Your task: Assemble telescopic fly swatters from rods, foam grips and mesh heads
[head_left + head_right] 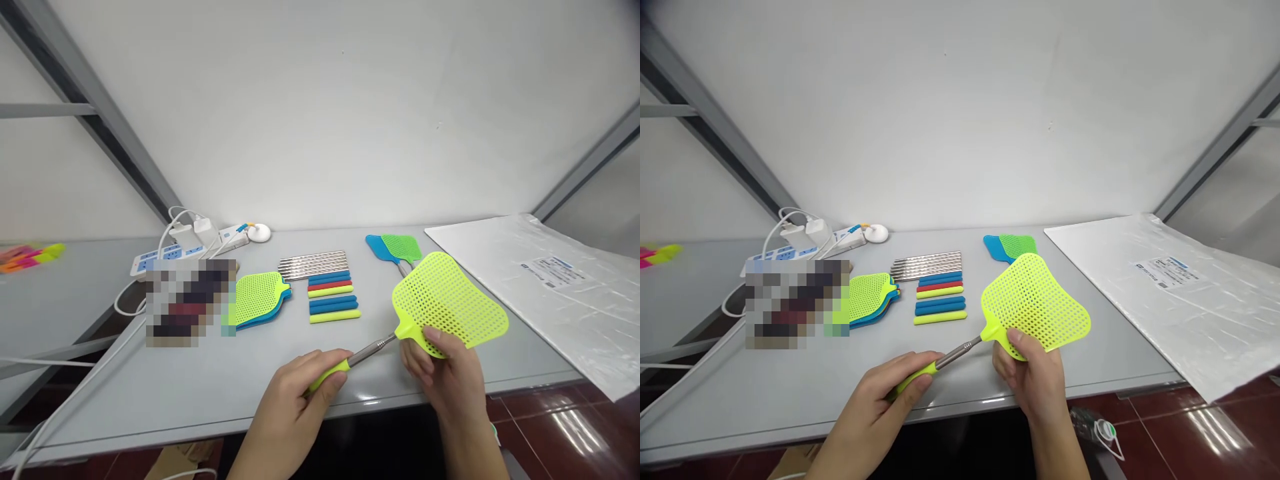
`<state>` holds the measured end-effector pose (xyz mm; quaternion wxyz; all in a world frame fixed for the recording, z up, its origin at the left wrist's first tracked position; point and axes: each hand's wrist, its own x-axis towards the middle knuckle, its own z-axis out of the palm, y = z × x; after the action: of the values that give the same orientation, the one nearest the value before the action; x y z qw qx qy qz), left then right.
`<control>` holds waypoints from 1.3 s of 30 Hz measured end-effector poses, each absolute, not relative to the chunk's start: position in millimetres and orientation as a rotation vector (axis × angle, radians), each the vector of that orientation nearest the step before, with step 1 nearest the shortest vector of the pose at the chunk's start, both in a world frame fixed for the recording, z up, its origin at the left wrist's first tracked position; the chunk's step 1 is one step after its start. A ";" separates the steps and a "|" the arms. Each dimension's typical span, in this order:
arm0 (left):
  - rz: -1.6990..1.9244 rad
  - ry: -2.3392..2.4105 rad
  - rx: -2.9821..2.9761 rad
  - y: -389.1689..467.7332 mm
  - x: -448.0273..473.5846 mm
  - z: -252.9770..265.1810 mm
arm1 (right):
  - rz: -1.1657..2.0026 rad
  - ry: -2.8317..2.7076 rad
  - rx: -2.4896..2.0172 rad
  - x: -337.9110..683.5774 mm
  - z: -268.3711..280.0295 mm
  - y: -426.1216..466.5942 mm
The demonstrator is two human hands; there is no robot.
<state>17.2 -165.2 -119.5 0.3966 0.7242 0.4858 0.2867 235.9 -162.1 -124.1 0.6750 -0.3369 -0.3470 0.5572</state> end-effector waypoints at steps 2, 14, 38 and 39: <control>0.750 1.245 1.828 -165.9 15.4 -121.4 | 1.259 -0.792 -0.756 234.9 -125.6 -162.9; 0.830 1.235 1.880 -166.8 13.7 -121.9 | 1.260 -0.710 -0.708 227.4 -128.0 -165.5; 0.788 1.233 1.992 -166.3 16.0 -119.5 | 1.282 -0.750 -0.679 233.4 -131.1 -165.6; 0.800 1.236 2.003 -166.6 16.4 -119.6 | 1.275 -0.760 -0.691 233.7 -131.8 -165.6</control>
<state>16.4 -166.6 -119.6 0.3222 0.7627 0.4708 0.3046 233.7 -165.6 -131.8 0.6833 -0.3082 -0.3389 0.5686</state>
